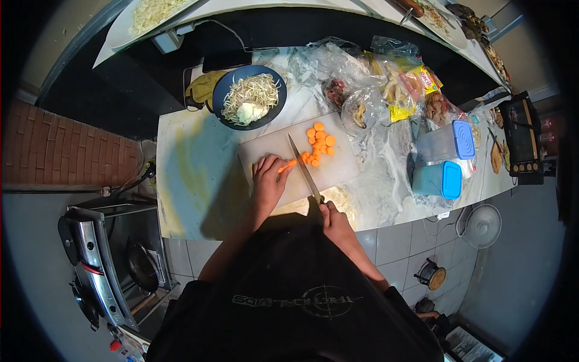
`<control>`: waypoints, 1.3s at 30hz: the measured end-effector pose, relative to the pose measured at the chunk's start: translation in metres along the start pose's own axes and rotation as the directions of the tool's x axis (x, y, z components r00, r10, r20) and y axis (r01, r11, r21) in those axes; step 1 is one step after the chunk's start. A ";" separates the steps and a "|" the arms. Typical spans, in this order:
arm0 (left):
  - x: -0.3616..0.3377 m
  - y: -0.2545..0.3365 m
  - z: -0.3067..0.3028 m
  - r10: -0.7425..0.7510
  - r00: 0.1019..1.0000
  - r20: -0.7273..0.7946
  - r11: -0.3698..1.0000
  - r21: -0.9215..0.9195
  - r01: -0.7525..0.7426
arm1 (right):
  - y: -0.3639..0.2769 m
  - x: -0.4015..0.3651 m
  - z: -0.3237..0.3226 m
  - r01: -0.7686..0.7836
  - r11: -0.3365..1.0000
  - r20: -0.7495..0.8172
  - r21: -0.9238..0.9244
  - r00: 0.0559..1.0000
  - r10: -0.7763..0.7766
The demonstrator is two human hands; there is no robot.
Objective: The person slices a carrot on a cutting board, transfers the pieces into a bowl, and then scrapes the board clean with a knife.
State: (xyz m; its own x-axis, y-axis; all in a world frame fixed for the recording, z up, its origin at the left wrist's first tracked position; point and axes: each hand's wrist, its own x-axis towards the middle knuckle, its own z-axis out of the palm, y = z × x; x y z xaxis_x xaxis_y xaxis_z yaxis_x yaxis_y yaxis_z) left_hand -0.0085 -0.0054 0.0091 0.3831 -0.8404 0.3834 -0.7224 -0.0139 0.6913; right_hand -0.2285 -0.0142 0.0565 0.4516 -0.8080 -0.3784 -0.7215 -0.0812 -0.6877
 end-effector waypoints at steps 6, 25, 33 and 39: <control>-0.001 0.000 0.000 -0.005 1.000 0.025 1.000 0.007 0.005 | -0.009 -0.004 0.000 -0.049 0.999 0.005 -0.015 0.999 0.049; 0.000 0.000 0.000 -0.002 1.000 0.021 1.000 0.014 0.002 | -0.004 0.007 0.011 0.013 0.983 -0.027 -0.182 0.999 -0.018; 0.001 0.002 0.000 0.006 1.000 0.015 0.999 0.034 -0.007 | 0.002 -0.007 0.003 -0.055 0.985 -0.093 -0.164 0.995 0.040; 0.000 0.001 0.003 0.042 0.999 -0.004 0.997 0.060 -0.042 | 0.002 -0.006 0.005 -0.016 1.000 -0.053 0.009 0.998 0.016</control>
State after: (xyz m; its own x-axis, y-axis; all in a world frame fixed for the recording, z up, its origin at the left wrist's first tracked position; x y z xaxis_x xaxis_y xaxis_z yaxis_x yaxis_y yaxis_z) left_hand -0.0112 -0.0068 0.0077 0.3548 -0.8380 0.4146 -0.7710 -0.0114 0.6367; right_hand -0.2302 -0.0068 0.0545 0.4112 -0.8391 -0.3561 -0.7240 -0.0633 -0.6869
